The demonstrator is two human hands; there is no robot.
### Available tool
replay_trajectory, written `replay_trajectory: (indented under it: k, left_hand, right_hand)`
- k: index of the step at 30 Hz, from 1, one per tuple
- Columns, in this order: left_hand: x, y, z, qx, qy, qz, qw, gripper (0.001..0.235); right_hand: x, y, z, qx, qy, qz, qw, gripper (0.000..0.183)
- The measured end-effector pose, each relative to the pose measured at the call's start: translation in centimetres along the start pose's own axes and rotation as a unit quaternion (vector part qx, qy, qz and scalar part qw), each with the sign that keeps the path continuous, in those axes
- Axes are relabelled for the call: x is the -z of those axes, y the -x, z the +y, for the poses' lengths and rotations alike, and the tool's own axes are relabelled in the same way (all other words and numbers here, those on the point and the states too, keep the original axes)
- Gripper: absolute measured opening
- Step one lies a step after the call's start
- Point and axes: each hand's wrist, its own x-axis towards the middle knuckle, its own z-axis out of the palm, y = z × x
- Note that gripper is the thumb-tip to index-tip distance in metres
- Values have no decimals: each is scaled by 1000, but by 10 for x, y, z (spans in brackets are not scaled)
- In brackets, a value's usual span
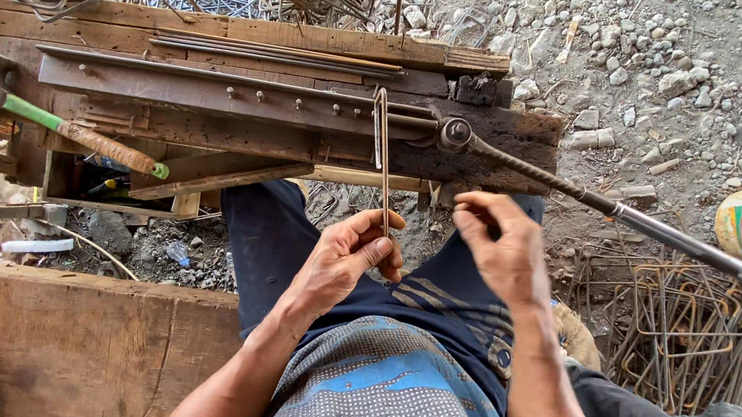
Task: The person sits on the ground and uses a manual metal bending machine to bend thin metal rods into U-shapes. They repeatedly insert rods, rotate the crank to bend them, and remove the finished pieces.
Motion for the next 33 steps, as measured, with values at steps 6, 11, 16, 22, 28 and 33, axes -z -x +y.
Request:
replay_trajectory:
  k: [6, 11, 16, 22, 28, 33]
  left_hand:
    - [-2, -5, -9, -13, -44, -26, 999, 39]
    - [-24, -6, -5, -63, -312, 19, 948, 29]
    - [-2, -16, 6, -266, -592, 60, 759, 21]
    - [25, -60, 5, -381, -731, 14, 566, 26]
    - [45, -99, -30, -352, -713, -43, 605, 48]
    - [50, -110, -43, -362, -653, -33, 664, 56]
  right_hand:
    - [-30, -9, -42, 21, -104, -113, 988, 37]
    - [-36, -19, -32, 15, -40, -65, 997, 20]
    - [1, -39, -26, -34, 15, -88, 995, 19]
    - [34, -92, -23, -4, 88, -222, 971, 24]
    - [30, -131, 6, -18, 142, -221, 965, 17]
    - [36, -142, 19, 7, 127, -195, 973, 23]
